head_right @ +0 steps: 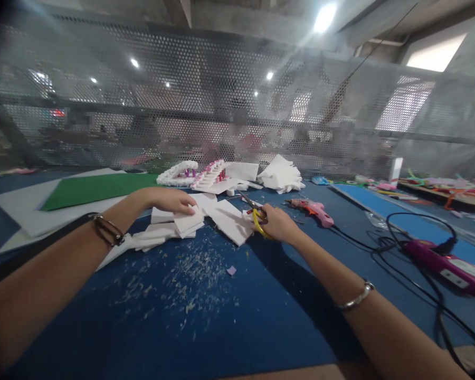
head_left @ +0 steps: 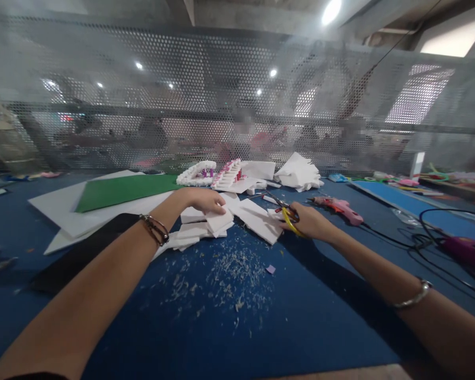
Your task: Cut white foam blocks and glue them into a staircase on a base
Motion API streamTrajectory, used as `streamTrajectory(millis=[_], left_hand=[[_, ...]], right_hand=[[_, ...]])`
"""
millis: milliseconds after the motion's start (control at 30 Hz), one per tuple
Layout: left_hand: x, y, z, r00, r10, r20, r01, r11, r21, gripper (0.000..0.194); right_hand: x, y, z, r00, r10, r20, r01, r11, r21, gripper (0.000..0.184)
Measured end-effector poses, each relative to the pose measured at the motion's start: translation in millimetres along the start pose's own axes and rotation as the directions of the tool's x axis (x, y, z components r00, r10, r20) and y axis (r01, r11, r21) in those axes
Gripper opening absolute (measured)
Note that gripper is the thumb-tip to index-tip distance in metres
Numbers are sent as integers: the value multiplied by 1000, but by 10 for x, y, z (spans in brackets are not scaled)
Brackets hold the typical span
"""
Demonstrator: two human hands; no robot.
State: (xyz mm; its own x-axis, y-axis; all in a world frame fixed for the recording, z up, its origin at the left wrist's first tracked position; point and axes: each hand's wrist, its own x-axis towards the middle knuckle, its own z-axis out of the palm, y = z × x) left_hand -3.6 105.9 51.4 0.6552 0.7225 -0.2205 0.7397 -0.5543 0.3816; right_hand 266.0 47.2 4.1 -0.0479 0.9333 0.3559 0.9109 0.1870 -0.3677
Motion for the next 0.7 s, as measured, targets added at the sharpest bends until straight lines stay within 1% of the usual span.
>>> streamTrajectory(millis=[100, 200, 300, 367, 433, 500, 600, 700], left_hand=[[2, -23, -28, 1000, 14, -14, -14, 1000, 21, 18], [-17, -38, -61, 999, 34, -22, -34, 999, -3, 17], [-72, -32, -105, 998, 45, -48, -49, 995, -82, 24], [-117, -5, -127, 996, 49, -76, -61, 984, -165, 24], [-151, 49, -125, 993, 57, -102, -82, 962, -261, 23], [-160, 136, -90, 991, 78, -113, -113, 929, -353, 25], [-109, 313, 33, 985, 128, -113, -166, 870, -464, 23], [7, 471, 196, 977, 174, -125, -214, 819, -533, 19]], right_hand=[[3, 4, 35, 999, -11, -30, 11, 1000, 14, 29], [15, -20, -16, 995, -2, -98, 9, 998, 65, 21], [28, -50, -119, 985, 9, -172, 20, 986, 167, 18], [18, -79, -175, 981, 17, -194, 36, 964, 265, 17], [-16, -129, -198, 986, 17, -164, 48, 924, 380, 21], [-70, -200, -189, 995, -4, -97, 51, 869, 492, 29], [-155, -323, -159, 998, -55, -6, 48, 792, 609, 39], [-207, -408, -151, 995, -86, 43, 35, 742, 669, 39]])
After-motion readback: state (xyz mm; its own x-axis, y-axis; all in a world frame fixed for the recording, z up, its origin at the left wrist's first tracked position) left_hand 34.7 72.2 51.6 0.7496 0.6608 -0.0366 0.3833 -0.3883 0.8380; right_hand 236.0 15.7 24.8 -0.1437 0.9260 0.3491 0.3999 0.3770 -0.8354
